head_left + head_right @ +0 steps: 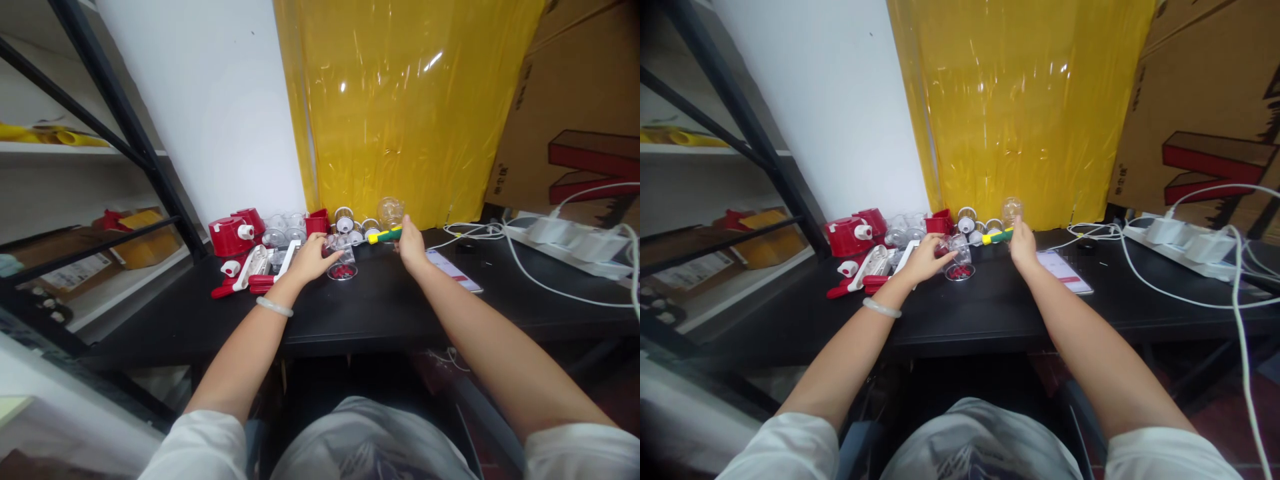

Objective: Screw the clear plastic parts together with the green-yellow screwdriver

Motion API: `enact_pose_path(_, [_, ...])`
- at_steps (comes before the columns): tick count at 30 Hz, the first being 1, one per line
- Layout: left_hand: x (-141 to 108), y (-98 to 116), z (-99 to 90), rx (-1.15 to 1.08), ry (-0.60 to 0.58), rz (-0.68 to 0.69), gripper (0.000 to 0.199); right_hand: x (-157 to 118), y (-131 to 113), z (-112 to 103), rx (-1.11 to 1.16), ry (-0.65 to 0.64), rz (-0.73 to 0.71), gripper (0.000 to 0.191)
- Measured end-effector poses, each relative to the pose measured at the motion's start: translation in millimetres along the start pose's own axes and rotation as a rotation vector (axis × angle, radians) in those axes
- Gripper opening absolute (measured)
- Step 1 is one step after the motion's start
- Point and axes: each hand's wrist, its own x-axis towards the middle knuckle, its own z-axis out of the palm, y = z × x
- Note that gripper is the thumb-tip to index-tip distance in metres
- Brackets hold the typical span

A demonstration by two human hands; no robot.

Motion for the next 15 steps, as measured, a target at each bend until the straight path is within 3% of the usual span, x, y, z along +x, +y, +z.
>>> enact_pose_path(3, [0, 0, -0.2, -0.005, 0.001, 0.009, 0.045, -1, -2, 2, -0.015, -0.006, 0.051, 0.035])
enact_pose_path(7, [0, -1, -0.3, -0.002, 0.001, 0.0, 0.045, -3, -10, 6, 0.221, -0.044, 0.222, 0.012])
enact_pose_path(9, [0, -1, -0.2, 0.001, 0.0, -0.004, 0.044, -3, -12, 6, 0.31, -0.066, 0.267, 0.009])
enact_pose_path(12, [0, -1, 0.2, -0.001, -0.004, -0.006, 0.044, -2, -10, 4, 0.333, -0.095, 0.24, 0.013])
enact_pose_path(15, [0, -1, 0.4, -0.007, -0.004, -0.01, 0.045, -1, -5, 2, 0.208, -0.061, 0.146, 0.022])
